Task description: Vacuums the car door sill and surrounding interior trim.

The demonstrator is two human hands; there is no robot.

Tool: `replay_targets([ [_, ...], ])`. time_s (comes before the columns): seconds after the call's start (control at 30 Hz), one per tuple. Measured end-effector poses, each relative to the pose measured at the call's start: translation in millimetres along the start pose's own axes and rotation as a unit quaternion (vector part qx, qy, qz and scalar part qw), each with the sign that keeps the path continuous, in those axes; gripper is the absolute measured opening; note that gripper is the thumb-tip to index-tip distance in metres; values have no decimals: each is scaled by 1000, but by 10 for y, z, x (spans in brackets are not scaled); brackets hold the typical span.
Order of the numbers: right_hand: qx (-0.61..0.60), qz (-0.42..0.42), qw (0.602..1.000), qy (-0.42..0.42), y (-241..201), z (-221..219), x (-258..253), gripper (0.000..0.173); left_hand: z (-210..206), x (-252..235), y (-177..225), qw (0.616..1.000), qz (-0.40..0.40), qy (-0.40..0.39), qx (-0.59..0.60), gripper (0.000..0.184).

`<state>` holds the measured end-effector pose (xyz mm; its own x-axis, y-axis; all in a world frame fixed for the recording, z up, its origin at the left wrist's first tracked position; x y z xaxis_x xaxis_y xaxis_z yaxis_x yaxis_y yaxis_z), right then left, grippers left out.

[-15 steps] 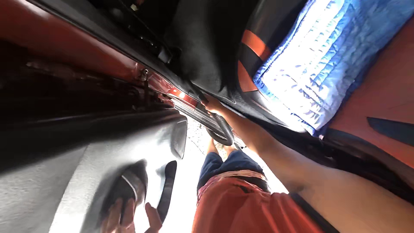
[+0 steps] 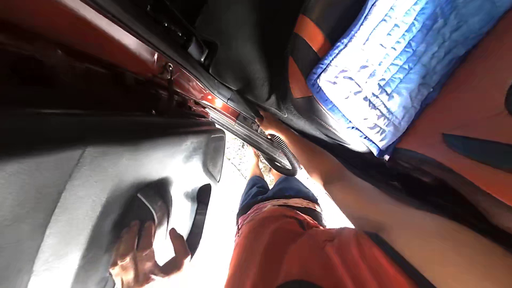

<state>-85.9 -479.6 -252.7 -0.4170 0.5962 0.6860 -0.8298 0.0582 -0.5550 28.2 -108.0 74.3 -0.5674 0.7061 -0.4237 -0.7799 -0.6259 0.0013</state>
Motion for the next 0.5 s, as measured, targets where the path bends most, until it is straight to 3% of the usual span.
replay_targets([
  [0.13,-22,-97,995,-22,1036,278,551,61,-14,-7,-13,1000,-4,5,7,49],
  [0.2,-24,-130,991,-13,1243,408,909,59,-29,19,-28,1000,-7,9,3,49],
  [0.3,23,-99,995,-4,804,334,893,56,-8,37,-32,1000,-5,12,-1,48],
  [0.4,33,-16,999,19,247,99,285,56,-41,31,-20,1000,-8,13,-4,49],
  [0.5,15,4,1000,13,133,-9,141,56,-25,31,-31,1000,-12,15,-1,48],
])
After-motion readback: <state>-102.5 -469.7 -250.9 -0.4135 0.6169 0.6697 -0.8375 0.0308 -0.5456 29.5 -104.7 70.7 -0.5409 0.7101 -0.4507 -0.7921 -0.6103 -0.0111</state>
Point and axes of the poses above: each hand's wrist, its own x-axis away from the middle knuckle, its own z-axis out of the back of the hand, y = z × x, the point moved 6 cm from there along -x, towards the middle knuckle, and after that the axes turned 10 degrees about y, right-handed, at the moved point
